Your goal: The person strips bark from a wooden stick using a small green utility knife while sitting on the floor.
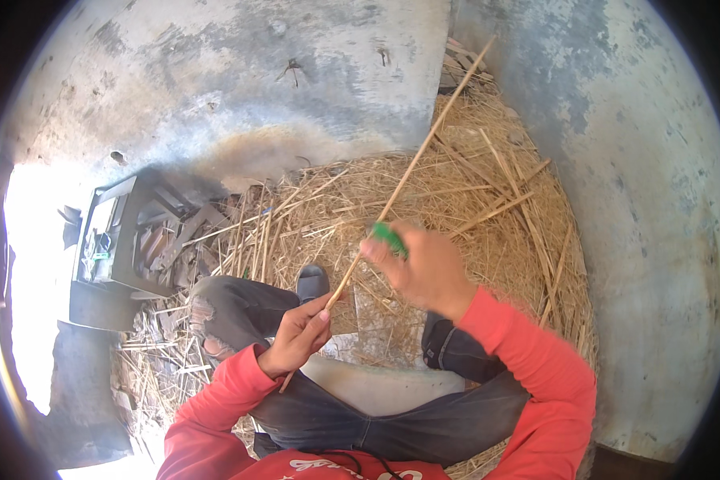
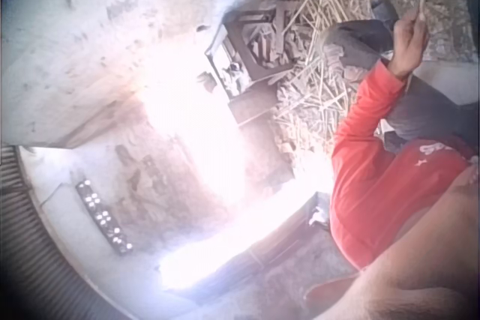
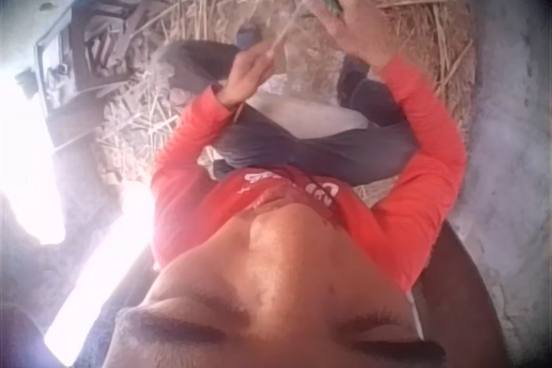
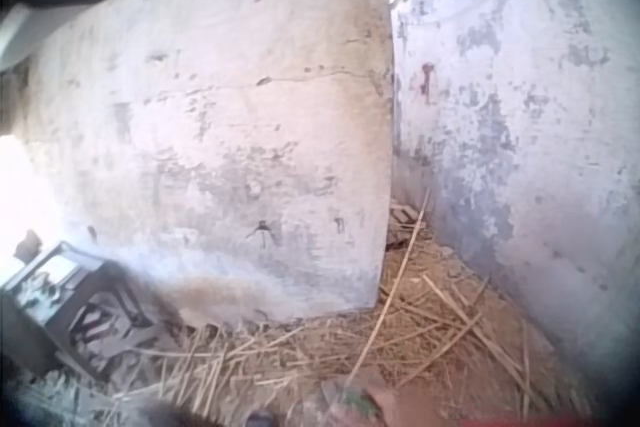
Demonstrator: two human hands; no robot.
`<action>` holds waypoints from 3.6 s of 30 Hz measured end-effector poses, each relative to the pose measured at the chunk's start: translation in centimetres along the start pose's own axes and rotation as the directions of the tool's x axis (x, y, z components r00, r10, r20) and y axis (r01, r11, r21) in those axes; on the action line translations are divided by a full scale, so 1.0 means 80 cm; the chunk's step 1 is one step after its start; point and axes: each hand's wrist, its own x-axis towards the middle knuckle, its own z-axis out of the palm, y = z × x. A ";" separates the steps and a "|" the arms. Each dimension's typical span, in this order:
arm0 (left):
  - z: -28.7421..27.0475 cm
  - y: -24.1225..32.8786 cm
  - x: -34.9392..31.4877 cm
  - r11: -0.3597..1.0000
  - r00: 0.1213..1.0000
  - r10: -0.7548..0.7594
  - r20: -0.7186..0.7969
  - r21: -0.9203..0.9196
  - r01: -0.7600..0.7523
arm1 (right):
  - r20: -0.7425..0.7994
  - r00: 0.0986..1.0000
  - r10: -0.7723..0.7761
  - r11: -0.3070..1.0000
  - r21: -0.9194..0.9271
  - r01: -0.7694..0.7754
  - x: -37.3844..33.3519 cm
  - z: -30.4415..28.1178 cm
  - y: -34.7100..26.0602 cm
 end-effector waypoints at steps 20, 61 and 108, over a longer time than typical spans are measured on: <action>0.001 0.007 0.005 0.996 0.990 0.023 -0.137 0.088 -0.011 | 0.045 0.967 -0.250 0.877 -0.412 0.246 -0.001 0.052 0.031; -0.011 -0.002 -0.005 0.999 1.000 -0.009 0.024 -0.044 0.010 | -0.219 0.975 -0.045 0.948 -0.318 -0.028 0.018 -0.047 0.054; -0.019 0.000 -0.020 0.984 0.990 -0.130 0.063 -0.113 0.136 | 0.068 0.954 -0.292 0.866 -0.404 0.293 -0.028 0.047 0.051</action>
